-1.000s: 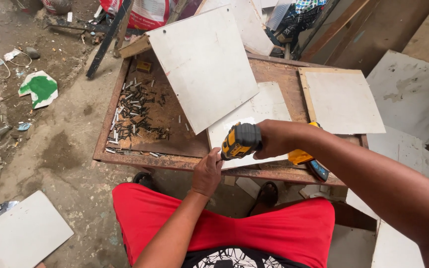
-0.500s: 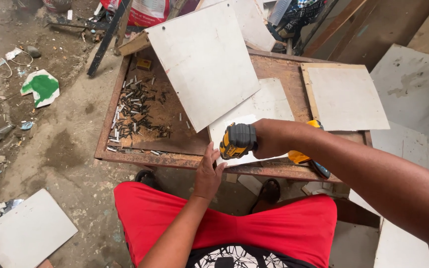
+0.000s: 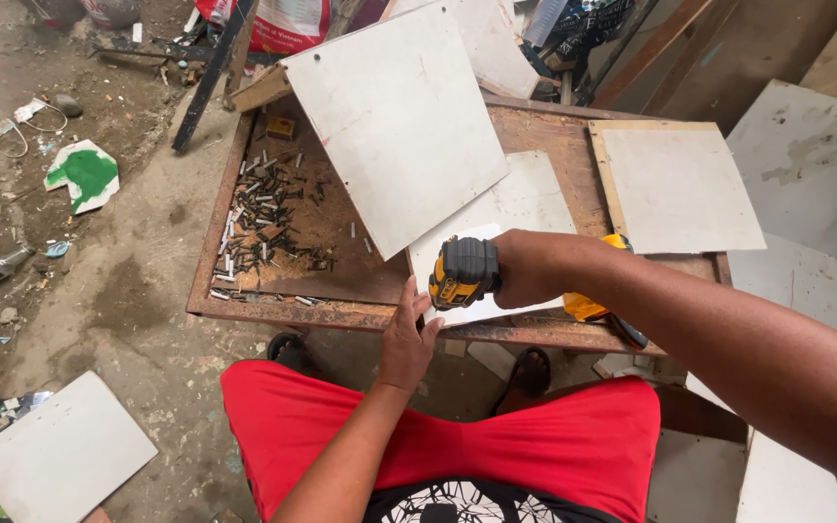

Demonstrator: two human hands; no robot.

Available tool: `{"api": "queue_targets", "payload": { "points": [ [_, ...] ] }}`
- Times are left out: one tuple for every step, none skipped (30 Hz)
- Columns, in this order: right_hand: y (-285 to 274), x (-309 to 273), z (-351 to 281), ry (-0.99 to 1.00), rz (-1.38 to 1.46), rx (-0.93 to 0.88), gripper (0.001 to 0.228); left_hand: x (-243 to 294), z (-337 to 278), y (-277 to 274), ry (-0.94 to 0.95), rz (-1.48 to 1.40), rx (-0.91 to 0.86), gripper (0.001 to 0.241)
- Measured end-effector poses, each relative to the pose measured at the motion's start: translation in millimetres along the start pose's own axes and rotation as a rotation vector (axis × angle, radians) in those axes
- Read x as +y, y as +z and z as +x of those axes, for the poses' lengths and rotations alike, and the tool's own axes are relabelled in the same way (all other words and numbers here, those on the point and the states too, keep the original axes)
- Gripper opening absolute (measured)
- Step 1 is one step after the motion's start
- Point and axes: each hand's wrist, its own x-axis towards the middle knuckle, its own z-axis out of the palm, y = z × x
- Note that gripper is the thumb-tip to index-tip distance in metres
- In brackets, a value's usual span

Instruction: Assembling a small white box by aligning panels and fastening them with screws using a power drill.

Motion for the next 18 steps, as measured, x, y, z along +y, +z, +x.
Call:
{"api": "queue_targets", "payload": {
  "points": [
    [0.1, -0.8, -0.6, 0.0, 0.002, -0.001, 0.03, -0.9, -0.2, 0.1, -0.001, 0.001, -0.002, 0.081],
    [-0.4, -1.5, -1.1, -0.005, -0.015, -0.003, 0.029, -1.7, 0.2, 0.7, -0.001, 0.002, -0.002, 0.081],
    [-0.9, -2.3, -1.5, -0.01, -0.031, -0.005, 0.028, -2.5, 0.6, 1.2, -0.001, 0.002, -0.002, 0.081],
    [-0.9, -3.5, -1.6, -0.011, -0.03, -0.007, 0.028, -1.8, 0.5, 0.6, -0.004, 0.003, -0.002, 0.081],
    [-1.0, -4.7, -1.9, -0.002, -0.018, -0.006, 0.029, -1.0, 0.4, -0.1, -0.002, 0.003, -0.002, 0.08],
    [-1.2, -5.6, -2.2, 0.007, -0.005, -0.004, 0.029, -0.1, 0.9, -0.4, 0.002, 0.003, -0.002, 0.08],
    [-0.6, -4.5, -0.6, 0.007, -0.004, -0.004, 0.029, -1.5, 0.3, 0.4, 0.001, 0.003, -0.003, 0.08],
    [-0.2, -3.3, 0.8, 0.001, -0.025, -0.006, 0.028, -2.8, 0.4, 1.1, -0.007, 0.018, -0.005, 0.08],
    [0.2, -2.2, 2.2, -0.005, -0.045, -0.008, 0.027, -4.0, 0.5, 1.7, -0.015, 0.032, -0.008, 0.08],
    [-0.4, -2.7, 1.8, -0.005, -0.045, -0.009, 0.027, -3.4, 0.8, 1.7, -0.016, 0.033, -0.008, 0.08],
    [-1.0, -3.3, 1.5, -0.006, -0.05, -0.011, 0.027, -2.8, 1.0, 1.6, -0.015, 0.029, -0.01, 0.08],
    [-1.2, -3.8, 1.0, -0.007, -0.054, -0.015, 0.026, -2.2, 0.7, 1.5, -0.015, 0.026, -0.012, 0.08],
    [-1.1, -6.3, 0.1, -0.008, -0.054, -0.015, 0.026, -2.8, -0.2, 0.7, -0.016, 0.027, -0.012, 0.08],
    [-1.9, -8.4, -0.8, -0.006, -0.046, -0.02, 0.026, -3.1, 0.3, 0.7, -0.02, 0.026, -0.01, 0.08],
    [-2.7, -10.4, -1.6, -0.005, -0.038, -0.025, 0.026, -3.4, 1.0, 0.7, -0.024, 0.026, -0.008, 0.08],
    [-1.6, -8.4, 0.0, -0.005, -0.038, -0.025, 0.026, -3.2, 1.2, 0.4, -0.024, 0.027, -0.009, 0.08],
    [-0.5, -6.4, 1.7, -0.002, -0.05, -0.027, 0.025, -3.0, 1.3, 0.1, -0.025, 0.02, -0.01, 0.08],
    [1.0, -4.4, 3.3, 0.0, -0.063, -0.029, 0.024, -3.0, 1.2, -0.1, -0.027, 0.013, -0.011, 0.08]
  ]
}}
